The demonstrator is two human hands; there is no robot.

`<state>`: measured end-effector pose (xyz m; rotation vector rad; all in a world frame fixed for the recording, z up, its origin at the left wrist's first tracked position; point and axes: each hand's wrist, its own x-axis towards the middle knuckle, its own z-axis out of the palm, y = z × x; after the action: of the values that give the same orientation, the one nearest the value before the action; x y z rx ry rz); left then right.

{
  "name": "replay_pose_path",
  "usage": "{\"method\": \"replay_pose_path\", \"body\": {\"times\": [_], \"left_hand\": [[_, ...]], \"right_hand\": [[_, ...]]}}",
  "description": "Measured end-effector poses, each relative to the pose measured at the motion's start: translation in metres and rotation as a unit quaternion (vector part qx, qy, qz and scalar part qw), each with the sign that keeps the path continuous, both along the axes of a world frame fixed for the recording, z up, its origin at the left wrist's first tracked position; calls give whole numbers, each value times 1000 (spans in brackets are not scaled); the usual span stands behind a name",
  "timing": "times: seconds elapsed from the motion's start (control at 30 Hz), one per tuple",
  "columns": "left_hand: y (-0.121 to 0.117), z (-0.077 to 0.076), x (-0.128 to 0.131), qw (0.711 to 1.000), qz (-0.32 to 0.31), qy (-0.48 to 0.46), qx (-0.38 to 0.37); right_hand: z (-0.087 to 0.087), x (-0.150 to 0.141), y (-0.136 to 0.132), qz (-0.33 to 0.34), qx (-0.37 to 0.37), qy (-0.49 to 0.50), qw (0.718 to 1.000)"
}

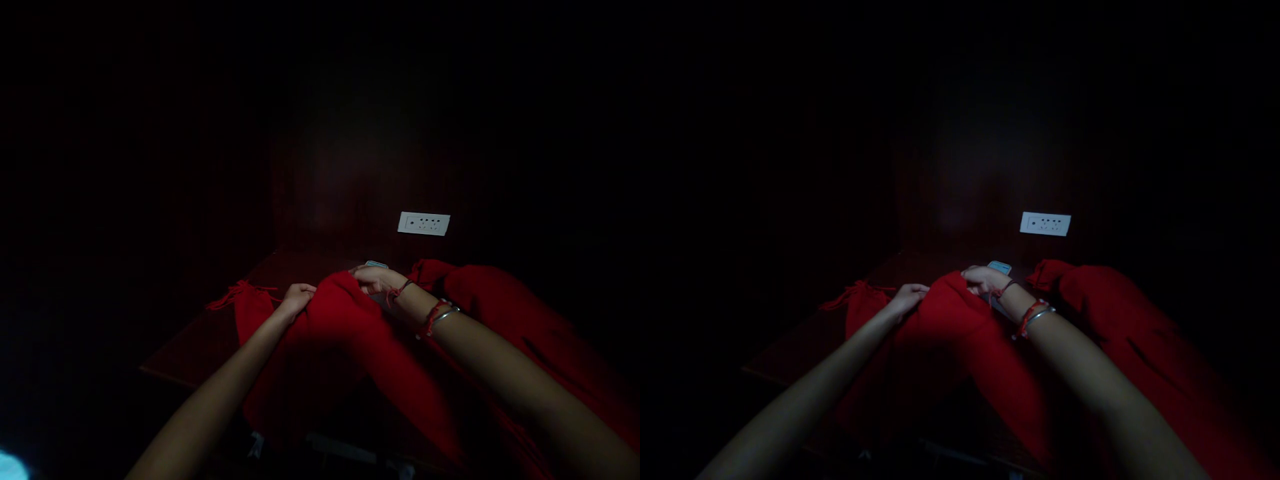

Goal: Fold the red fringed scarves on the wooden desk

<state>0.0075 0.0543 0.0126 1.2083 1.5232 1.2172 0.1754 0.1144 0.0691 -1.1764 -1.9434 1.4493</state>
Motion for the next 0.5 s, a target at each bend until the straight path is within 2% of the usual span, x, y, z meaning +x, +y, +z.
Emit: {"method": "replay_pose_path", "body": {"times": [0.07,0.17,0.23,0.33,0.4,0.5], "left_hand": [[2,-1,3,999,13,30,20],[3,-2,6,998,7,44,38],[3,-3,6,997,-2,59,50],[2,-7,0,986,-9,159,40],[2,-12,-8,971,-8,239,16],[3,-16,-16,952,2,306,-15]], "right_hand": [[1,-3,-6,-13,41,-33,999],[-3,-10,-10,-63,199,-80,975],[-5,-13,-11,-55,330,-113,935],[0,-10,-11,11,490,-133,861],[6,-2,-11,31,536,-129,834],[13,13,-12,73,560,-139,813]]}}
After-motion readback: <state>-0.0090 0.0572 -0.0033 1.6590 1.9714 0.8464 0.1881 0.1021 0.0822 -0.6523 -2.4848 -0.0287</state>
